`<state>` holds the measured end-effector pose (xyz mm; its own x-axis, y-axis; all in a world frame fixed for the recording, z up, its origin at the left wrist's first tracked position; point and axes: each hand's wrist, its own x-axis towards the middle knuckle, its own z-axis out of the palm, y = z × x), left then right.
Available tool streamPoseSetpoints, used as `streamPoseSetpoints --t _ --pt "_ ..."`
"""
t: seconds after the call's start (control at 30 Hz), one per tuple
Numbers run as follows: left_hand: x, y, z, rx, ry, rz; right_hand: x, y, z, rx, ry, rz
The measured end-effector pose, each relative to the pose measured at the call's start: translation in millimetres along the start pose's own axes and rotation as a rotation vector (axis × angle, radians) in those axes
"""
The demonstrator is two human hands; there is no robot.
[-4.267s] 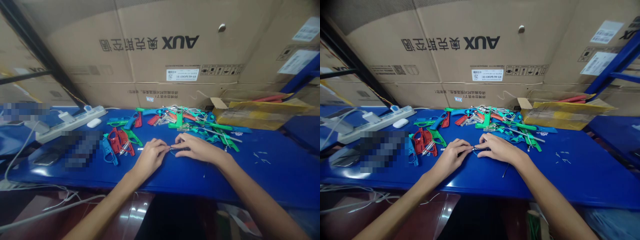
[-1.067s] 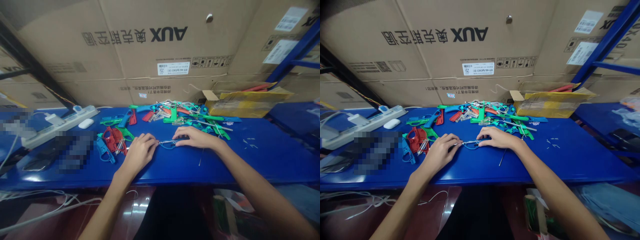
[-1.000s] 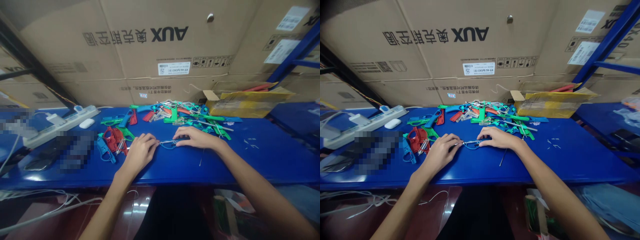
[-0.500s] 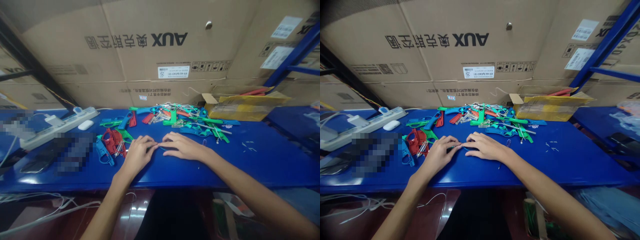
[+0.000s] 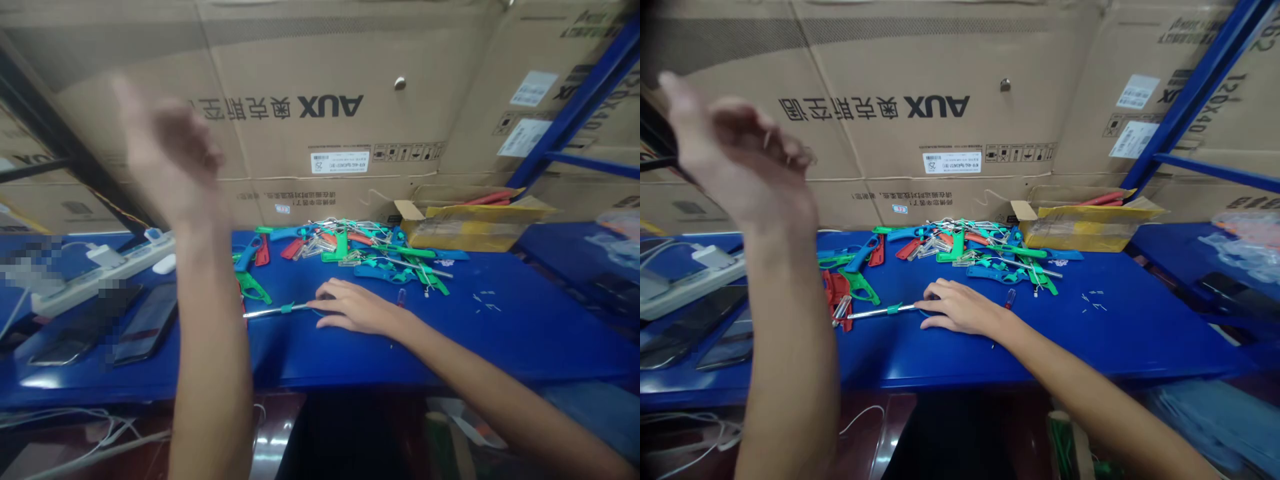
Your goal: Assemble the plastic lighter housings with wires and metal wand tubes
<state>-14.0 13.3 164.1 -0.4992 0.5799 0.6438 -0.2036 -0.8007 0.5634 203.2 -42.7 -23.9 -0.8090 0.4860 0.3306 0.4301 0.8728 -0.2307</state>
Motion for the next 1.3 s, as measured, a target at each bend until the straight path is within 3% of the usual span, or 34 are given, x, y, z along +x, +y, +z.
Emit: streamPoseSetpoints --t 0.1,0.17,0.23,0.3,0.37,0.5,0.63,0.77,0.97,1.3 --pt "12 -17 54.3 0.208 -0.235 0.107 0 -1 0 -0.012 -0.007 0.014" --pt "-6 -36 71.5 0.461 -0.498 0.334 0 0 0 -0.033 -0.017 0.011" --pt "-38 -53 68.1 0.677 -0.834 0.526 0 0 0 -0.054 -0.027 0.011" --pt "-71 -67 46.4 0.824 -1.143 0.645 0 1 2 -0.067 -0.028 0.022" --pt "-96 -75 14.6 0.894 -1.304 0.708 1 4 4 -0.069 -0.007 0.037" --pt "-112 -80 -43.5 1.032 -1.271 0.64 5 11 3 -0.084 0.013 0.052" --pt "-110 -83 -70.2 1.098 -1.307 0.481 13 21 -6 -0.143 -0.037 -0.029" --pt "-99 -85 -83.7 1.102 -1.424 0.279 18 26 -6 -0.203 -0.052 -0.107" --pt "-76 -81 -100.7 1.034 -1.599 -0.043 13 19 -1 -0.176 0.03 -0.009" --pt "-87 -87 -99.4 0.777 -1.663 -0.134 9 20 -10 -0.116 0.021 0.043"
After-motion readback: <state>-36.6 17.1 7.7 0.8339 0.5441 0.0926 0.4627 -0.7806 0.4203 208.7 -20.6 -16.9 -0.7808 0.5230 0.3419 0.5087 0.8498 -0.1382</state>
